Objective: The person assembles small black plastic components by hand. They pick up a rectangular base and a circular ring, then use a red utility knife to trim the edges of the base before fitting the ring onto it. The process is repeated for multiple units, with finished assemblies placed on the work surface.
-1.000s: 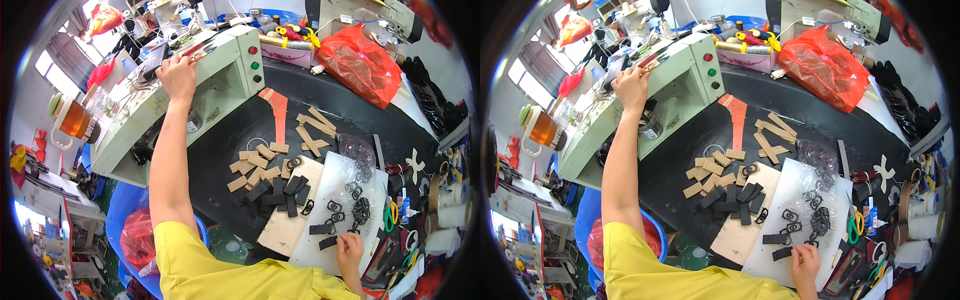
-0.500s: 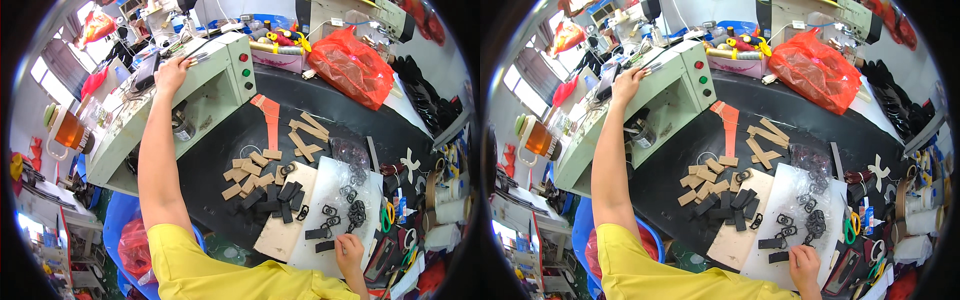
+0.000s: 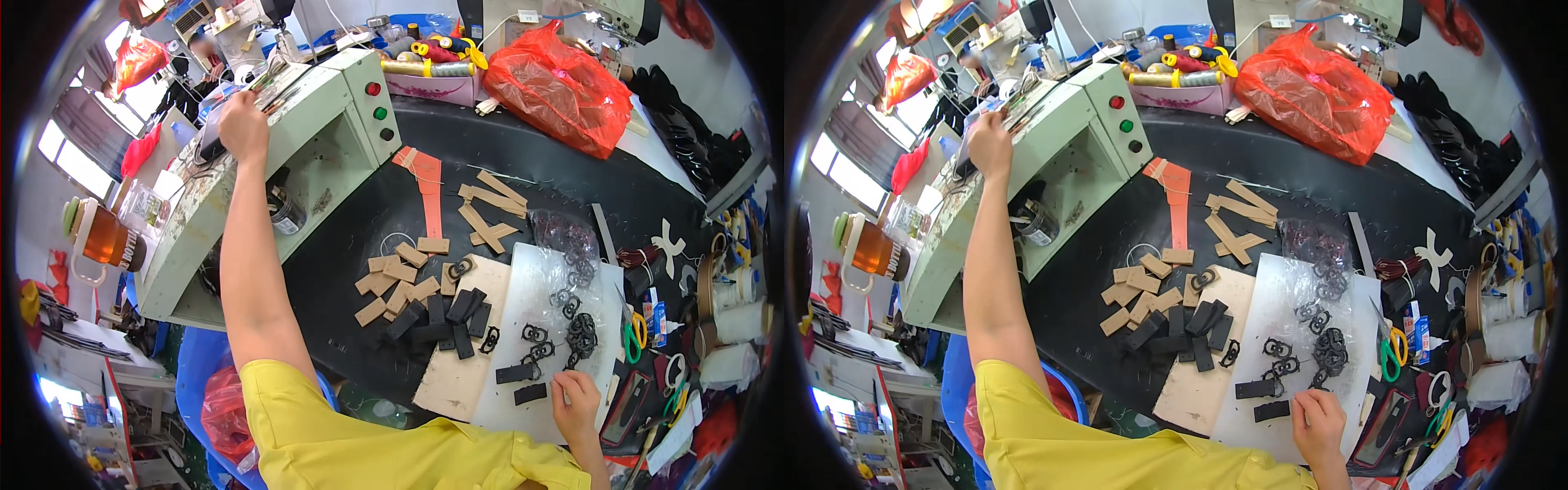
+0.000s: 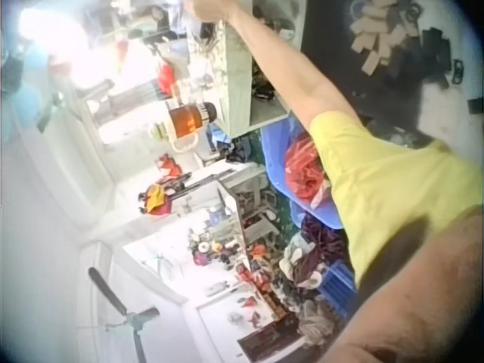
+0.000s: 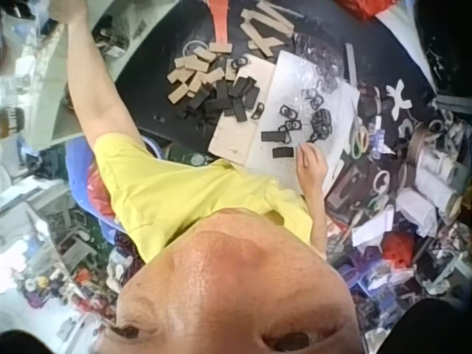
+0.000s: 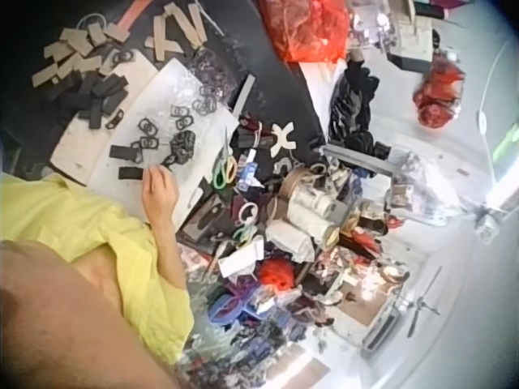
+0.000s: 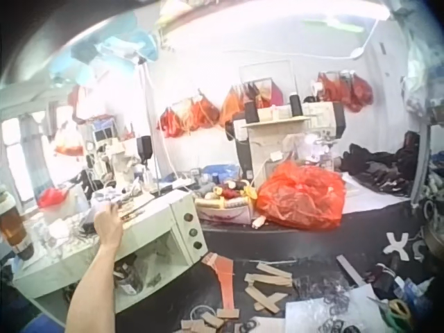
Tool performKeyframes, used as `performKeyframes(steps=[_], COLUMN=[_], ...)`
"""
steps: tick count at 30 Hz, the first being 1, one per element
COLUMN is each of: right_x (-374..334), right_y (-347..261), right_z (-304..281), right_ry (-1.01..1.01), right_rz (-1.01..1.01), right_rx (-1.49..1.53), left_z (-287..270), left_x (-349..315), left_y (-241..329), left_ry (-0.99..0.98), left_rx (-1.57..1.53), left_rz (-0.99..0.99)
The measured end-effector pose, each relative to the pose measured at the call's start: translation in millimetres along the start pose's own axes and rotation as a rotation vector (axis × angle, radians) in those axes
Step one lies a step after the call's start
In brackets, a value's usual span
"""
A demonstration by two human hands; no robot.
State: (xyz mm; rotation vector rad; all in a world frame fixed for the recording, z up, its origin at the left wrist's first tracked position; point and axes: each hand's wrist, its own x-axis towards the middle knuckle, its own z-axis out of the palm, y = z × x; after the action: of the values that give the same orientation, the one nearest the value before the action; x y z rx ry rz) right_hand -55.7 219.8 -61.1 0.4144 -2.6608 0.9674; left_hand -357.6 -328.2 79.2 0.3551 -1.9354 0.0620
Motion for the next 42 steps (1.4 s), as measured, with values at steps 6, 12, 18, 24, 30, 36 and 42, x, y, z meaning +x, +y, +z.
performKeyframes(steps=[6,12,18,24,30,36,42], right_x=[11.9,52.3,15.4,-29.9,-40.8,-13.7,-12.4], right_y=[13.7,-24.4,7.6,31.0,28.5,6.5,-3.3], right_z=[-13.6,-11.5,-21.9,-33.6,-1.6,-17.8,-20.9], right_ry=[0.113,0.075,0.22,0.182,-0.143,-0.133,-0.103], right_rz=[0.124,0.364,0.584,0.731,0.628,0.728,0.511], right_rx=[0.118,1.086,1.134,0.807,0.62,0.839,0.696], left_z=[-49.0,-227.5,-257.6,-280.8,-289.6,-303.4,-308.7], left_x=[-49.1,-239.2,-304.9,-352.4,-360.5,-310.9,-308.2], left_y=[139.9,270.0,278.7,265.6,266.0,271.5,272.0], left_ry=[0.142,-0.946,-1.203,-1.125,-1.347,-1.58,-1.607], left_rx=[-1.052,-1.53,-1.364,-0.973,-1.131,-1.41,-1.358], left_rz=[-0.247,-0.354,-0.103,0.374,-0.043,-0.585,-0.649])
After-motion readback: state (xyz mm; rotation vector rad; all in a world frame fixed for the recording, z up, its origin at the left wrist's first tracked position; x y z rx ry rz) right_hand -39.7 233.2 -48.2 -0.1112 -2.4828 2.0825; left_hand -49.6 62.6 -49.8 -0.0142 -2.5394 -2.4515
